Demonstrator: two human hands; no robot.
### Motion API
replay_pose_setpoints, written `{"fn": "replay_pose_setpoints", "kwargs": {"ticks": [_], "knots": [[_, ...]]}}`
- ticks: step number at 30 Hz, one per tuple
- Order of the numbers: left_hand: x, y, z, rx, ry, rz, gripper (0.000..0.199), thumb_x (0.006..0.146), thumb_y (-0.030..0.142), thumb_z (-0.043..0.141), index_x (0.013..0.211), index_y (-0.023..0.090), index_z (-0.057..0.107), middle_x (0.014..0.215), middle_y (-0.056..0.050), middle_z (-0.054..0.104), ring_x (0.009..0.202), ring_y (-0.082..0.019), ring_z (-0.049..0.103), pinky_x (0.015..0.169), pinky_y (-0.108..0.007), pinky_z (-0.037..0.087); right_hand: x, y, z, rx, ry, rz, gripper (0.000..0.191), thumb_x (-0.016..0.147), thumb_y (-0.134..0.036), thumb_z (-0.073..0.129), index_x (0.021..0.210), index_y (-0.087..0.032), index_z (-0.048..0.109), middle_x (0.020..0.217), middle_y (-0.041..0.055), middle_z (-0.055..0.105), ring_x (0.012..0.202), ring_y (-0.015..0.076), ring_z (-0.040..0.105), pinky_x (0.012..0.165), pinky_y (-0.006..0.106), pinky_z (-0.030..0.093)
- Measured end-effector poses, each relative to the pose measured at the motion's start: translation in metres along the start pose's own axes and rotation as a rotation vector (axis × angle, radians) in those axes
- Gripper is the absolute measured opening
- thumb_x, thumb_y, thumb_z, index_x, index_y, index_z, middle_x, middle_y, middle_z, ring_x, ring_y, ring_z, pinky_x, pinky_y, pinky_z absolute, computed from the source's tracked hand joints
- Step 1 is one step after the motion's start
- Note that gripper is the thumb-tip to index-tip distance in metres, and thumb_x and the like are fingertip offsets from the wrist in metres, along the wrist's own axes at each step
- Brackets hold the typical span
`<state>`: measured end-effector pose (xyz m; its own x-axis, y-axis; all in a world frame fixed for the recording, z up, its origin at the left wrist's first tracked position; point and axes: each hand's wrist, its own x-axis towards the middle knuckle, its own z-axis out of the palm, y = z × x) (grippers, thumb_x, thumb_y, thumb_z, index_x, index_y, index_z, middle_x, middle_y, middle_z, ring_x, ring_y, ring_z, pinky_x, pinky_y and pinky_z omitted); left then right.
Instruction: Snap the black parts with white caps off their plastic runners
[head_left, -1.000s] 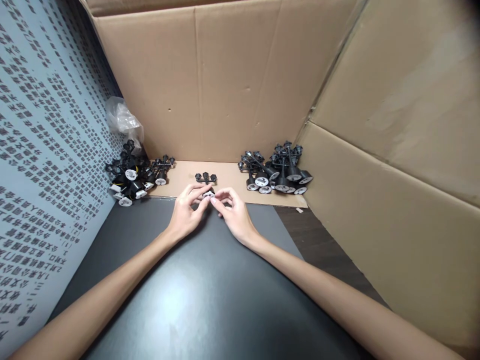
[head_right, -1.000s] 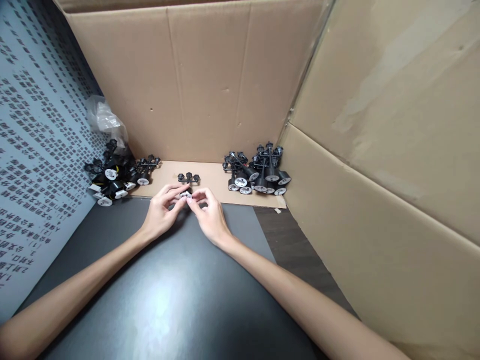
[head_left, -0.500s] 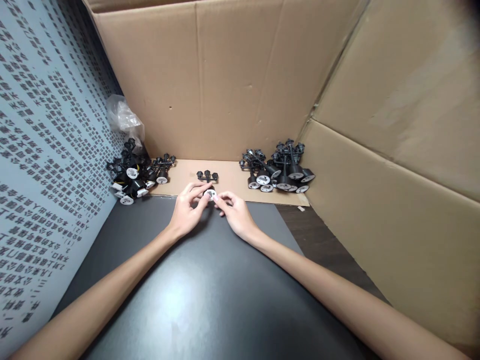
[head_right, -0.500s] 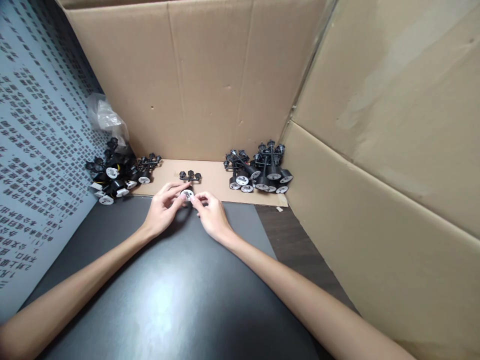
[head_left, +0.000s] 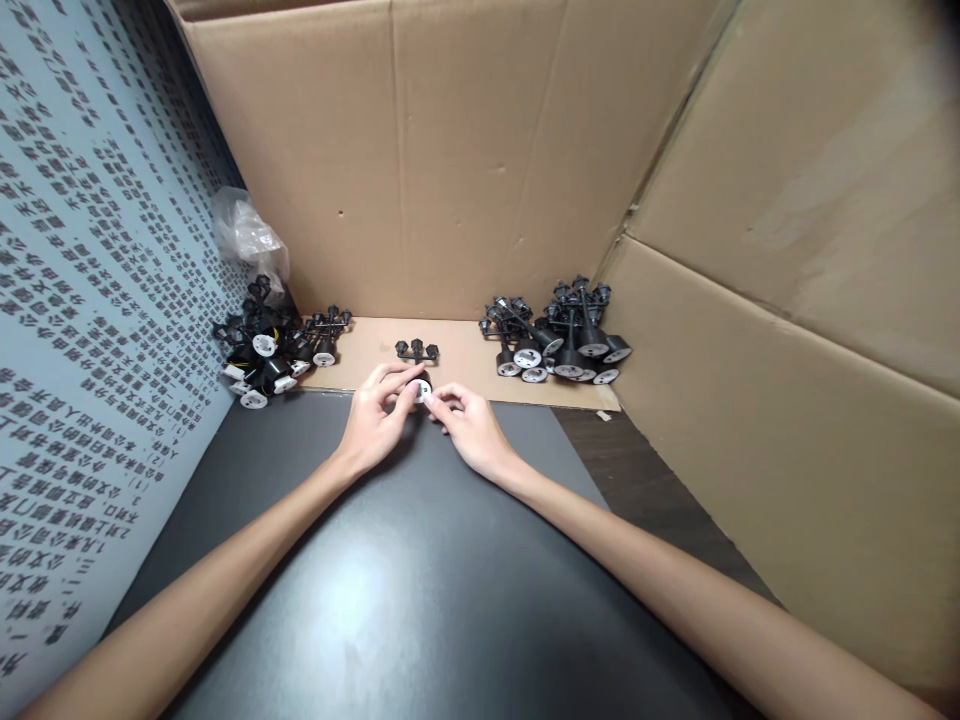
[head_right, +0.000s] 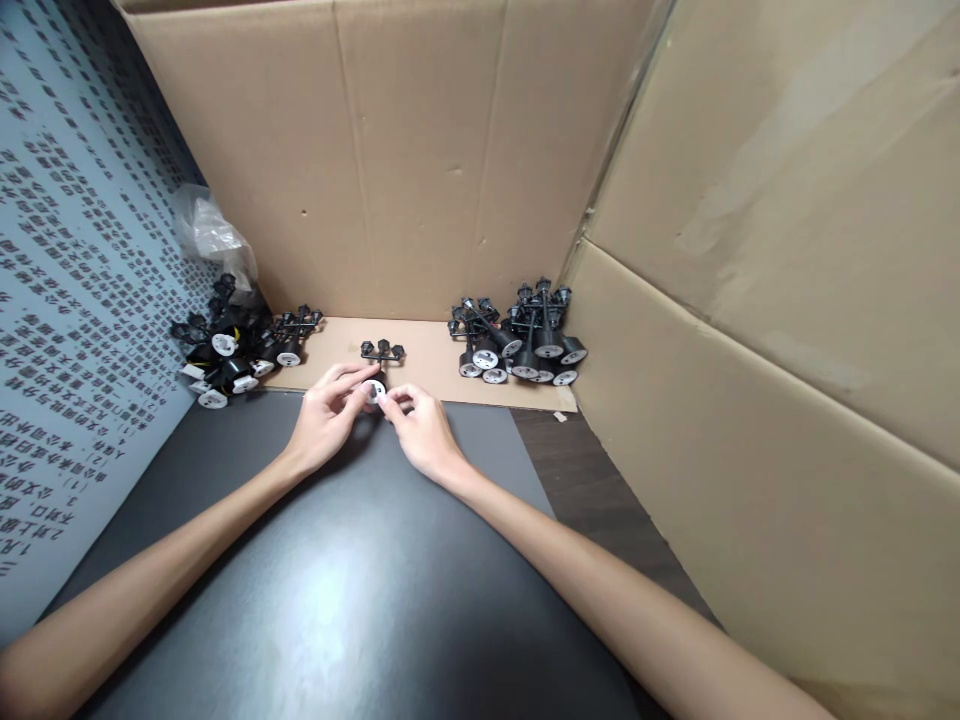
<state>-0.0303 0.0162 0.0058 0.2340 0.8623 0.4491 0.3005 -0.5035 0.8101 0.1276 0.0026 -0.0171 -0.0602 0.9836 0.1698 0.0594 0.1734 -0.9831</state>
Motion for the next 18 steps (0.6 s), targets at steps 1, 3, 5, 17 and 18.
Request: {"fn": "replay_pose_setpoints", "kwargs": {"ticks": [1, 3, 5, 17, 18], "knots": [[0.0001, -0.0002, 0.0001, 0.004, 0.001, 0.006, 0.036, 0.092, 0.041, 0.056, 0.120, 0.022, 0.069, 0.121, -0.011, 0.060, 0.102, -0.019, 0.064, 0.078, -0.028, 0.059, -0.0001, 0.0001, 0.0001, 0.000, 0.007, 0.005, 0.032, 0.080, -0.051, 0.061, 0.084, -0.019, 0.062, 0.078, 0.0034, 0.066, 0.073, 0.0175, 0.060, 0.066, 0.030, 0.046], [0.0003, -0.0008, 0.0003, 0.008, 0.003, 0.013, 0.035, 0.093, 0.041, 0.056, 0.119, 0.022, 0.069, 0.121, -0.011, 0.061, 0.101, -0.019, 0.064, 0.078, -0.028, 0.059, -0.0004, 0.0001, 0.0005, 0.005, 0.023, 0.023, 0.034, 0.080, -0.053, 0.061, 0.084, -0.019, 0.062, 0.075, 0.0031, 0.065, 0.070, 0.0171, 0.059, 0.063, 0.029, 0.045], [0.0004, -0.0015, 0.0004, 0.005, 0.003, 0.011, 0.035, 0.093, 0.041, 0.056, 0.119, 0.022, 0.069, 0.121, -0.011, 0.061, 0.101, -0.019, 0.064, 0.078, -0.028, 0.059, -0.0006, -0.0003, 0.0009, 0.024, 0.035, 0.038, 0.036, 0.079, -0.054, 0.062, 0.084, -0.019, 0.061, 0.073, 0.0030, 0.065, 0.067, 0.0167, 0.058, 0.060, 0.028, 0.044], [0.0007, 0.0002, -0.0009, 0.070, -0.007, 0.037, 0.034, 0.094, 0.039, 0.054, 0.120, 0.023, 0.069, 0.119, -0.009, 0.062, 0.101, -0.017, 0.064, 0.077, -0.027, 0.058, -0.0006, -0.0026, 0.0007, 0.063, 0.037, 0.069, 0.036, 0.076, -0.054, 0.066, 0.082, -0.018, 0.064, 0.071, 0.0034, 0.066, 0.063, 0.0158, 0.059, 0.061, 0.029, 0.046], [0.0008, 0.0004, -0.0010, 0.077, -0.006, 0.040, 0.033, 0.094, 0.039, 0.054, 0.120, 0.023, 0.069, 0.119, -0.009, 0.062, 0.101, -0.017, 0.064, 0.077, -0.027, 0.058, -0.0005, -0.0027, 0.0005, 0.063, 0.037, 0.072, 0.036, 0.076, -0.054, 0.066, 0.082, -0.018, 0.064, 0.070, 0.0032, 0.066, 0.062, 0.0157, 0.058, 0.061, 0.029, 0.046]]}}
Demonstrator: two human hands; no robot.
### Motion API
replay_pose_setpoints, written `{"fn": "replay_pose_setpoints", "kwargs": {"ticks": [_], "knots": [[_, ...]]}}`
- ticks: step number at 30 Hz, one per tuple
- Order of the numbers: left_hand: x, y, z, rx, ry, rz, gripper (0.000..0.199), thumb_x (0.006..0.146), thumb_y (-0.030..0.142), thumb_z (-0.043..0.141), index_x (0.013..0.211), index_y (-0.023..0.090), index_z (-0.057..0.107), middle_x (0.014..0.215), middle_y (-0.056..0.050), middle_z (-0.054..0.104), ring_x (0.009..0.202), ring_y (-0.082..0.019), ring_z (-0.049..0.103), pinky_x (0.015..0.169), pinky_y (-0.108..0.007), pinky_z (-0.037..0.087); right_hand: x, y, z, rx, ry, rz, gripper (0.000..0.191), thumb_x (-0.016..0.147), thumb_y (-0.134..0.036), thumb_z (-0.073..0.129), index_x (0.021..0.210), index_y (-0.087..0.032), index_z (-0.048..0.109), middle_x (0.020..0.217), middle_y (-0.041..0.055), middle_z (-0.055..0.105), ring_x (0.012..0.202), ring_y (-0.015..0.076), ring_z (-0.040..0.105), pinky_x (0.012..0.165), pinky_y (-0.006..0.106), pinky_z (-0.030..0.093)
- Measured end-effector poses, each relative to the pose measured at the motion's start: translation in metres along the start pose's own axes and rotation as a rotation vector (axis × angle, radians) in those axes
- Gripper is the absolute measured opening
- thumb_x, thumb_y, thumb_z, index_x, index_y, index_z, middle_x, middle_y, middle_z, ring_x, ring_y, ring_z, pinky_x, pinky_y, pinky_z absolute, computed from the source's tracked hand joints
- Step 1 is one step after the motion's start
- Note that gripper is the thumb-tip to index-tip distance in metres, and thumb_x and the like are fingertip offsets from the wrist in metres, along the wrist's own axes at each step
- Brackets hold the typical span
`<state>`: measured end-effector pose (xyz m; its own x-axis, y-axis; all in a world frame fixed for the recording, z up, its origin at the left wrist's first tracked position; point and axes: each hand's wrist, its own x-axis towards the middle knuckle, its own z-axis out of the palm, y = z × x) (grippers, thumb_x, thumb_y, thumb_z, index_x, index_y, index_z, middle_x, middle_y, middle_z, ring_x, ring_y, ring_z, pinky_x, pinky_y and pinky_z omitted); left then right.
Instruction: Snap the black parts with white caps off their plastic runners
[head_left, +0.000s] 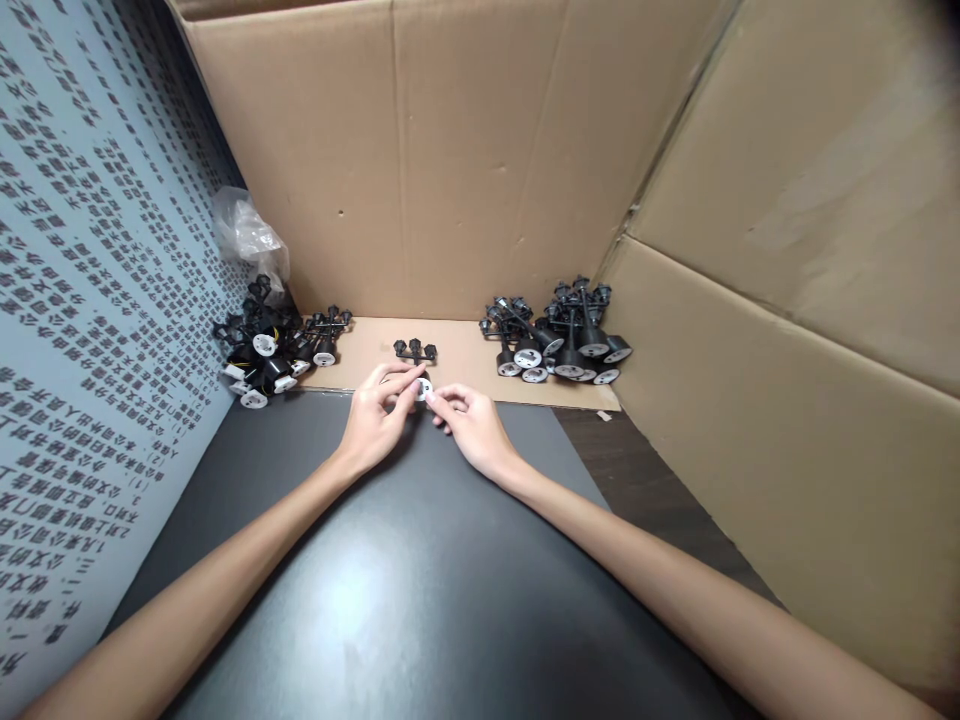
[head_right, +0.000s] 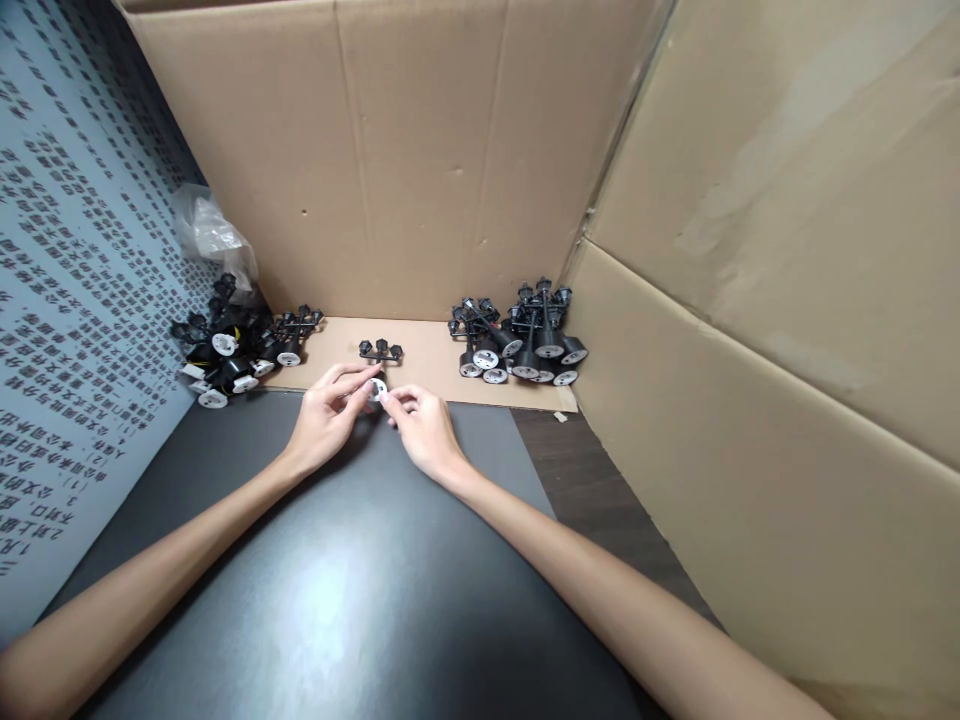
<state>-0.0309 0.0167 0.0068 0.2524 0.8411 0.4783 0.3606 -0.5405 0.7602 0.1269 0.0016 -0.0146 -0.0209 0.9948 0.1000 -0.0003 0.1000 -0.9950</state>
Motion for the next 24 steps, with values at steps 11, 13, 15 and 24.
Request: {"fn": "replay_pose_setpoints", "kwargs": {"ticks": [11, 13, 15, 24], "knots": [[0.0001, -0.0002, 0.0012, 0.000, 0.024, 0.013, 0.031, 0.093, 0.038, 0.056, 0.115, 0.022, 0.071, 0.116, -0.009, 0.063, 0.101, -0.018, 0.064, 0.075, -0.027, 0.059, -0.0003, -0.0013, -0.0007, -0.018, 0.009, 0.010, 0.035, 0.075, -0.052, 0.067, 0.080, -0.018, 0.064, 0.065, 0.0021, 0.064, 0.060, 0.0157, 0.058, 0.061, 0.030, 0.045], [0.0003, -0.0003, 0.0012, 0.000, 0.025, 0.014, 0.031, 0.092, 0.038, 0.057, 0.114, 0.022, 0.071, 0.116, -0.009, 0.063, 0.100, -0.018, 0.065, 0.075, -0.027, 0.059, -0.0004, -0.0010, -0.0005, -0.026, 0.016, 0.008, 0.035, 0.076, -0.053, 0.066, 0.080, -0.018, 0.064, 0.064, 0.0016, 0.063, 0.059, 0.0156, 0.058, 0.061, 0.030, 0.045], [0.0004, -0.0002, 0.0011, 0.013, 0.031, 0.021, 0.030, 0.092, 0.037, 0.057, 0.114, 0.022, 0.072, 0.114, -0.009, 0.064, 0.100, -0.018, 0.065, 0.075, -0.026, 0.058, -0.0001, -0.0004, -0.0002, -0.027, 0.020, 0.010, 0.036, 0.076, -0.054, 0.066, 0.080, -0.018, 0.063, 0.064, 0.0015, 0.063, 0.059, 0.0155, 0.058, 0.061, 0.029, 0.045], [-0.0005, -0.0010, 0.0013, -0.022, 0.022, 0.007, 0.032, 0.093, 0.037, 0.056, 0.115, 0.021, 0.071, 0.116, -0.009, 0.063, 0.097, -0.017, 0.065, 0.075, -0.026, 0.059, 0.0009, 0.0003, 0.0000, 0.012, 0.001, 0.011, 0.039, 0.074, -0.056, 0.065, 0.080, -0.018, 0.062, 0.064, 0.0011, 0.061, 0.057, 0.0142, 0.055, 0.057, 0.028, 0.043]]}}
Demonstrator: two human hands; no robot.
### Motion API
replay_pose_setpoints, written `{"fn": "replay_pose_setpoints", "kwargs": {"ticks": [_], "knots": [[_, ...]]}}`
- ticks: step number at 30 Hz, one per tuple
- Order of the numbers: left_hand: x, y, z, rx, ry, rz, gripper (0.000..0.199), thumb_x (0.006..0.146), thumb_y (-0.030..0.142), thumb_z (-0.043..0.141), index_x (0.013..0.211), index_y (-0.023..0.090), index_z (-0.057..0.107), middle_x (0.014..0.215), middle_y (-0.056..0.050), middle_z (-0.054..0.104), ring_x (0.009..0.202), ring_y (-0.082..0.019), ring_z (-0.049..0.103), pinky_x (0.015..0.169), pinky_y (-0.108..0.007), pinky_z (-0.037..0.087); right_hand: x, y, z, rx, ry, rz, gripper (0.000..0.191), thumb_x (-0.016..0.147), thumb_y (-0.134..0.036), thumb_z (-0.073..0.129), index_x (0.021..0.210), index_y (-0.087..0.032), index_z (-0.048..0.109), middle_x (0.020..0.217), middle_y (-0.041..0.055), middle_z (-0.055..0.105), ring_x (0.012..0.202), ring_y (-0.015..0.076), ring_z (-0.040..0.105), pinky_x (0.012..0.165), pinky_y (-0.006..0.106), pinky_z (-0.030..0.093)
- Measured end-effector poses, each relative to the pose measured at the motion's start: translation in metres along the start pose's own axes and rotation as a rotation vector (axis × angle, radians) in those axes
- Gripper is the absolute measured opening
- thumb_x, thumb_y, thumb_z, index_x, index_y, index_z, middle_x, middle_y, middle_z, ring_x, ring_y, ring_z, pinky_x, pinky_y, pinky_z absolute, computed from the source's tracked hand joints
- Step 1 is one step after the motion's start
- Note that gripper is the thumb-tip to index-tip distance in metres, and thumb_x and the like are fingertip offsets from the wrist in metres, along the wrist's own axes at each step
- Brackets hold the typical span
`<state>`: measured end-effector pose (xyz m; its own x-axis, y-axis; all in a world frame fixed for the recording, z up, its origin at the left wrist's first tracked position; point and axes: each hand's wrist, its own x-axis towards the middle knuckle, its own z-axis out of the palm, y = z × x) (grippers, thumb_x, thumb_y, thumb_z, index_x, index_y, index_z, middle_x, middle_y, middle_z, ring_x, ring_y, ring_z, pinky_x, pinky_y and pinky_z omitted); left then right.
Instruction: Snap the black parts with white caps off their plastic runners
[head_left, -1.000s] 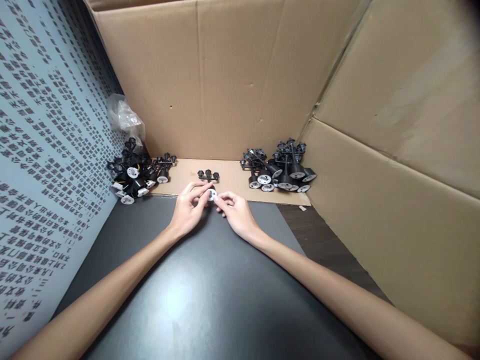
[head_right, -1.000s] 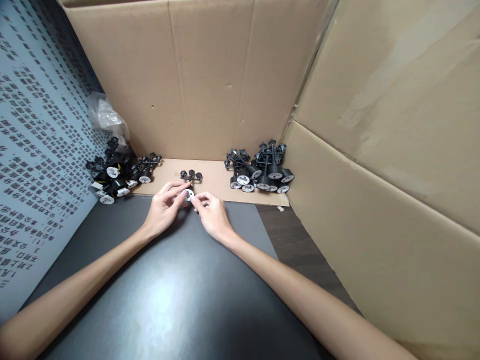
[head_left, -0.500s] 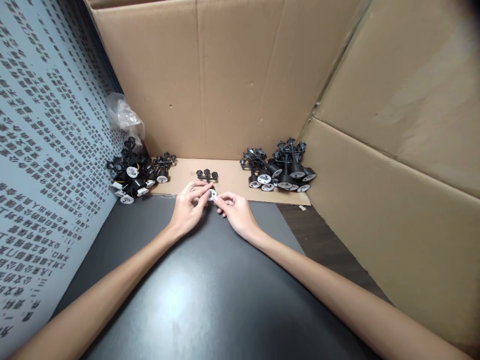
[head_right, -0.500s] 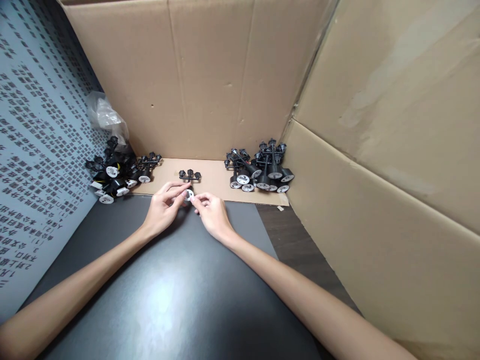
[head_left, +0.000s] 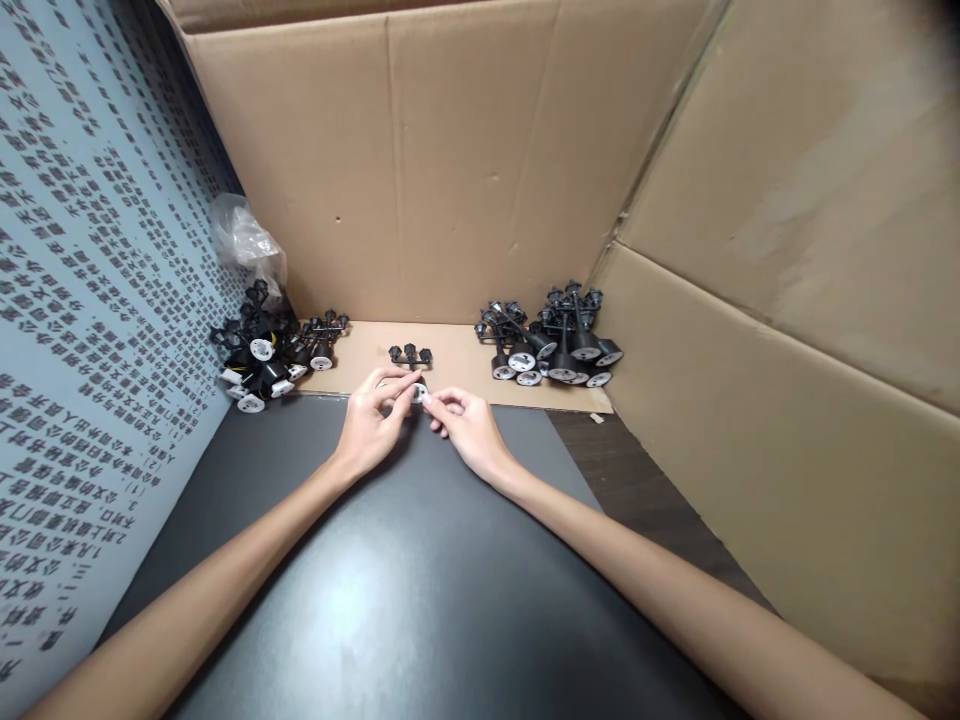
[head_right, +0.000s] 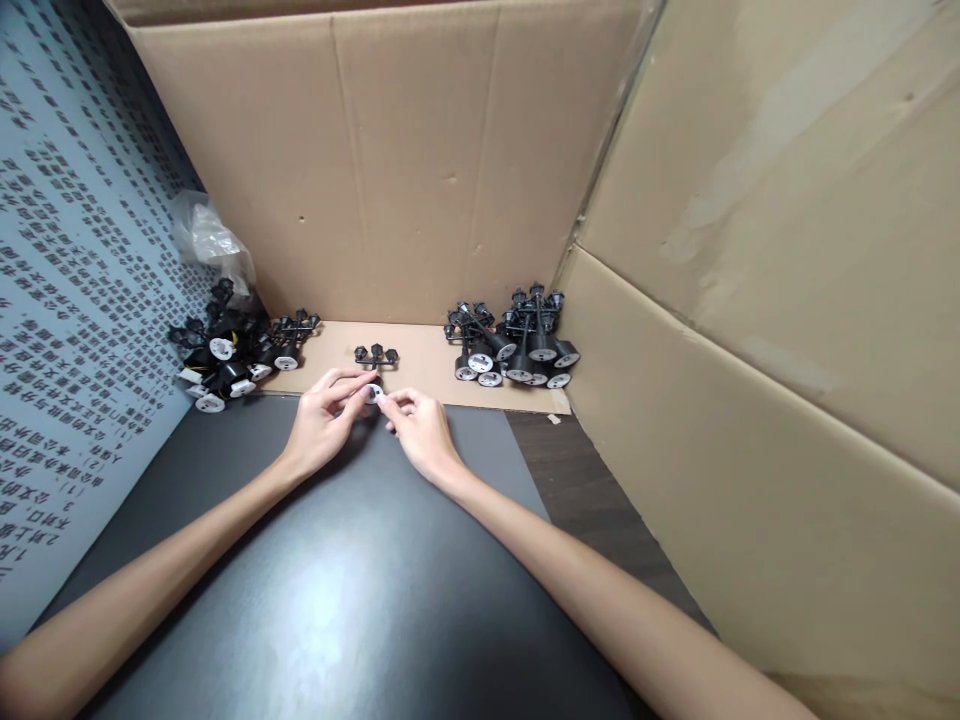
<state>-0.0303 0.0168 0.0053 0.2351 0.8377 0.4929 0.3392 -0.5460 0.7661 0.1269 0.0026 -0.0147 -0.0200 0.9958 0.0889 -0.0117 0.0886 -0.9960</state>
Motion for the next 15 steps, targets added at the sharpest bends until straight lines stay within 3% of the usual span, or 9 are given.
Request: {"fn": "replay_pose_setpoints", "kwargs": {"ticks": [4, 12, 15], "knots": [[0.0001, 0.0002, 0.0008, -0.024, 0.005, -0.007, 0.032, 0.092, 0.038, 0.058, 0.114, 0.020, 0.072, 0.114, -0.009, 0.063, 0.098, -0.017, 0.065, 0.076, -0.026, 0.059, -0.0008, -0.0013, -0.0003, 0.042, 0.008, -0.009, 0.035, 0.074, -0.052, 0.067, 0.082, -0.019, 0.058, 0.065, -0.0011, 0.059, 0.058, 0.0135, 0.055, 0.056, 0.027, 0.042], [-0.0001, 0.0052, 0.0007, -0.010, -0.001, 0.008, 0.030, 0.092, 0.035, 0.057, 0.113, 0.020, 0.072, 0.112, -0.008, 0.064, 0.099, -0.017, 0.065, 0.079, -0.025, 0.059, -0.0006, -0.0044, 0.0002, 0.137, 0.003, -0.063, 0.045, 0.068, -0.040, 0.072, 0.105, -0.023, 0.053, 0.109, 0.0053, 0.057, 0.080, 0.0153, 0.059, 0.061, 0.028, 0.051], [-0.0007, 0.0048, 0.0007, -0.009, -0.005, 0.010, 0.030, 0.090, 0.032, 0.058, 0.114, 0.020, 0.071, 0.114, -0.008, 0.063, 0.101, -0.017, 0.065, 0.081, -0.026, 0.060, -0.0018, -0.0052, 0.0002, 0.116, -0.002, -0.110, 0.041, 0.069, -0.038, 0.072, 0.101, -0.023, 0.052, 0.111, 0.0050, 0.055, 0.081, 0.0147, 0.059, 0.065, 0.029, 0.051]]}}
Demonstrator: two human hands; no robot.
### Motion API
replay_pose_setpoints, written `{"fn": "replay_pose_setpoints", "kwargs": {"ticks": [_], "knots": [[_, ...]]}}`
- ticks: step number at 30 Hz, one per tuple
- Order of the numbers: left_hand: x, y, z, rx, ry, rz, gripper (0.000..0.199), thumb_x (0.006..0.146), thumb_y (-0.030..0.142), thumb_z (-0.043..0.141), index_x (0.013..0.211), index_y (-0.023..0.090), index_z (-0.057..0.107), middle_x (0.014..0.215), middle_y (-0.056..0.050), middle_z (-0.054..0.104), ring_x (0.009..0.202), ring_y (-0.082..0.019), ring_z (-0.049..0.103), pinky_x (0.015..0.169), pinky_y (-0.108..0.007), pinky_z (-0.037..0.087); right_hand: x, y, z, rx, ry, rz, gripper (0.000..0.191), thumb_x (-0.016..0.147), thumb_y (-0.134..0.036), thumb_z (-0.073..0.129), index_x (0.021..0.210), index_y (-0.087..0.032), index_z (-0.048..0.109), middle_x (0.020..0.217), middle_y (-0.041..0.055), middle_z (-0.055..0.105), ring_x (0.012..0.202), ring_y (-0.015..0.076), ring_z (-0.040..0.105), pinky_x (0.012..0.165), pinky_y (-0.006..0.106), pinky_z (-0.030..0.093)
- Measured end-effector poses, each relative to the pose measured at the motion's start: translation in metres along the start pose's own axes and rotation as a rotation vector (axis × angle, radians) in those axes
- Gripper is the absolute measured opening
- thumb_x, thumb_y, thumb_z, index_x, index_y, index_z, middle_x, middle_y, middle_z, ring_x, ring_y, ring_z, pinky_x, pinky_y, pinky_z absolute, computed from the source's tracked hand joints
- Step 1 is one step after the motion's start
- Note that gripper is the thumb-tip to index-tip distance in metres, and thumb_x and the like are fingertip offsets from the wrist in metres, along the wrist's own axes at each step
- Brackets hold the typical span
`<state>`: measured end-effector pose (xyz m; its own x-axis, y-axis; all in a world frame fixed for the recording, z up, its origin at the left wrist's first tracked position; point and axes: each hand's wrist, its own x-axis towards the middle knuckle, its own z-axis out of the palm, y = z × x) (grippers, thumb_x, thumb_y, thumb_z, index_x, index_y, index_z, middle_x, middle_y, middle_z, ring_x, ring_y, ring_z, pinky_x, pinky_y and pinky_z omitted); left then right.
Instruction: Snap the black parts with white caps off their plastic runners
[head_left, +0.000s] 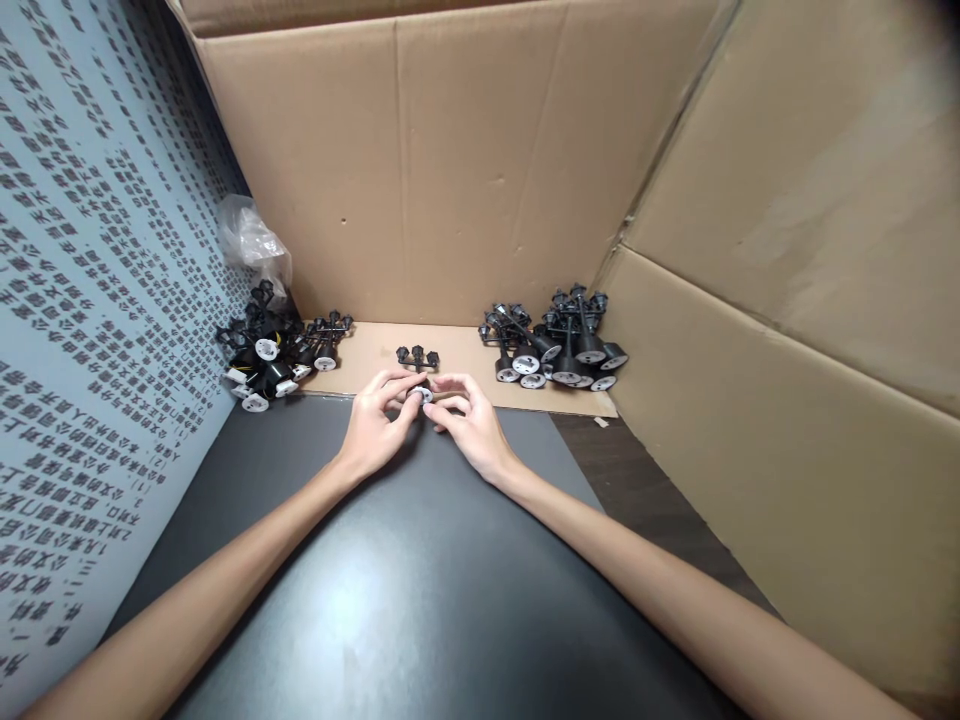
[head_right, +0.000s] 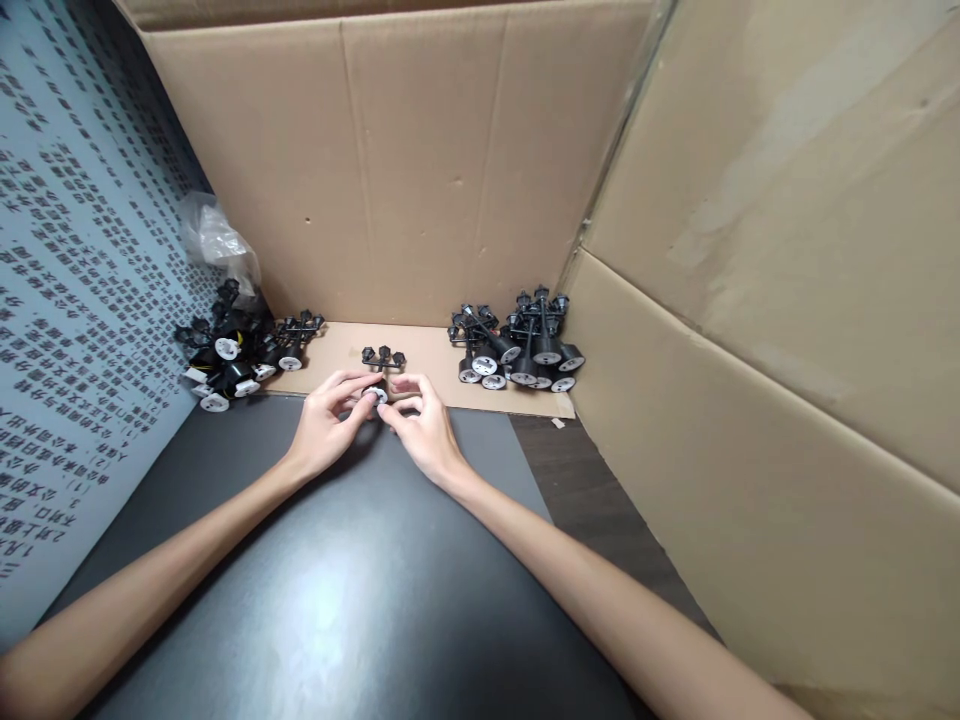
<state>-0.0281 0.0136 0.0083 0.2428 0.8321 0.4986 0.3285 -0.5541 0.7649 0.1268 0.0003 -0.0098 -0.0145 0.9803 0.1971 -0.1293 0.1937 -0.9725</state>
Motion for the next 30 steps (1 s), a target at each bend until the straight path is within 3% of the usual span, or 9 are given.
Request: {"fn": "replay_pose_setpoints", "kwargs": {"ticks": [5, 8, 13, 18, 24, 30], "knots": [[-0.0012, -0.0042, 0.0005, 0.008, -0.023, 0.013, 0.035, 0.086, 0.025, 0.060, 0.120, 0.020, 0.067, 0.120, -0.009, 0.060, 0.086, -0.013, 0.067, 0.078, -0.027, 0.060, -0.0026, 0.0010, 0.0001, -0.092, 0.033, -0.126, 0.030, 0.073, -0.035, 0.072, 0.091, -0.021, 0.053, 0.093, 0.0016, 0.056, 0.075, 0.0133, 0.054, 0.065, 0.026, 0.048], [-0.0018, -0.0050, 0.0002, 0.011, -0.041, 0.023, 0.039, 0.084, 0.020, 0.058, 0.123, 0.020, 0.066, 0.121, -0.009, 0.059, 0.089, -0.014, 0.067, 0.078, -0.027, 0.060, -0.0029, 0.0019, 0.0003, -0.118, 0.032, -0.154, 0.027, 0.076, -0.038, 0.071, 0.090, -0.021, 0.055, 0.087, 0.0015, 0.058, 0.077, 0.0149, 0.054, 0.066, 0.027, 0.047], [-0.0023, -0.0020, -0.0011, 0.018, -0.078, 0.007, 0.043, 0.084, 0.016, 0.052, 0.126, 0.018, 0.063, 0.124, -0.010, 0.057, 0.092, -0.013, 0.065, 0.081, -0.027, 0.059, 0.0001, 0.0059, -0.0006, -0.118, 0.073, -0.086, 0.032, 0.076, -0.048, 0.070, 0.085, -0.020, 0.057, 0.086, 0.0029, 0.062, 0.075, 0.0162, 0.058, 0.069, 0.029, 0.047], [-0.0023, 0.0003, -0.0012, -0.013, -0.062, -0.022, 0.035, 0.092, 0.027, 0.052, 0.124, 0.020, 0.064, 0.124, -0.009, 0.058, 0.100, -0.017, 0.064, 0.081, -0.028, 0.059, 0.0026, 0.0071, -0.0019, -0.128, 0.045, -0.020, 0.035, 0.075, -0.053, 0.068, 0.078, -0.019, 0.060, 0.082, 0.0038, 0.065, 0.075, 0.0178, 0.059, 0.068, 0.029, 0.045], [-0.0017, -0.0001, -0.0014, -0.007, -0.035, -0.060, 0.035, 0.095, 0.036, 0.050, 0.121, 0.019, 0.066, 0.121, -0.009, 0.061, 0.104, -0.018, 0.063, 0.083, -0.027, 0.057, 0.0035, 0.0050, -0.0024, -0.099, 0.005, 0.010, 0.034, 0.071, -0.051, 0.071, 0.078, -0.018, 0.065, 0.081, 0.0050, 0.069, 0.075, 0.0185, 0.061, 0.075, 0.032, 0.047], [-0.0005, -0.0007, -0.0010, 0.022, -0.011, -0.043, 0.034, 0.096, 0.034, 0.048, 0.119, 0.019, 0.067, 0.117, -0.008, 0.064, 0.103, -0.017, 0.063, 0.085, -0.028, 0.056, 0.0036, 0.0055, -0.0017, -0.101, 0.004, 0.050, 0.038, 0.065, -0.052, 0.074, 0.078, -0.017, 0.068, 0.081, 0.0066, 0.071, 0.073, 0.0185, 0.062, 0.072, 0.033, 0.048]]}}
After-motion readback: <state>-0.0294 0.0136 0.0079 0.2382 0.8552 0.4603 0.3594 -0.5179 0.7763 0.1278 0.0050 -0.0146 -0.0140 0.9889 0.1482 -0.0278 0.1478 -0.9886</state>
